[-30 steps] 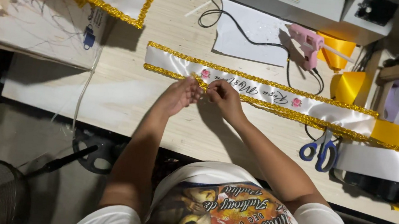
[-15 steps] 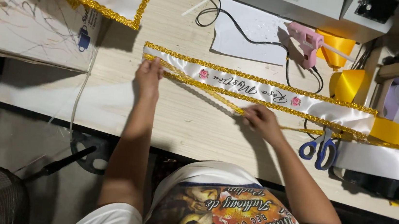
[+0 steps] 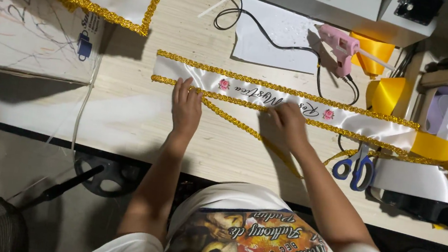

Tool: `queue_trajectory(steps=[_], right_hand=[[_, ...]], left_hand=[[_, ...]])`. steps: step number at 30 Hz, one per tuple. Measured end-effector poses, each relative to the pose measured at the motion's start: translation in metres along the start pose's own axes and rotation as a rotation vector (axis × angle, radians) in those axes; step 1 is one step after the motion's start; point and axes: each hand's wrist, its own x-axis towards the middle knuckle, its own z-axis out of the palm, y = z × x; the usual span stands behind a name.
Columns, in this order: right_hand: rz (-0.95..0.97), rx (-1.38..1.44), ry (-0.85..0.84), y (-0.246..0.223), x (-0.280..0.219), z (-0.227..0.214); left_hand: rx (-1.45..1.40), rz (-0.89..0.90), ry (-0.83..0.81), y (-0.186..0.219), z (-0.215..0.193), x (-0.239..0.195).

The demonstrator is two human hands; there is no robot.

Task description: Decorating a ceremonial sash by gluing gold trim along its edges using a glue gun and cutting materials with scissors.

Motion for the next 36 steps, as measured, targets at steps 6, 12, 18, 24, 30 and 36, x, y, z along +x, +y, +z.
queue_trajectory(steps=[6, 12, 18, 24, 30, 36], right_hand=[[-0.033, -0.059, 0.235, -0.067, 0.075, 0.030], [-0.078, -0.166, 0.321, -0.027, 0.059, 0.047], [0.098, 0.004, 0.588, 0.062, 0.035, 0.012], [0.430, -0.318, 0.537, 0.150, 0.013, -0.063], [0.134, -0.260, 0.642, 0.170, 0.049, -0.070], [0.218, -0.216, 0.618, 0.171, 0.072, -0.068]], left_hand=[[0.011, 0.029, 0.013, -0.001, 0.003, 0.002], [0.038, 0.015, 0.010, 0.007, -0.003, 0.009], [0.041, 0.036, 0.038, 0.002, 0.005, 0.014], [0.022, 0.025, 0.063, 0.009, -0.009, 0.016], [0.051, 0.082, 0.059, -0.014, -0.014, 0.013], [0.054, 0.063, 0.067, -0.026, -0.017, 0.013]])
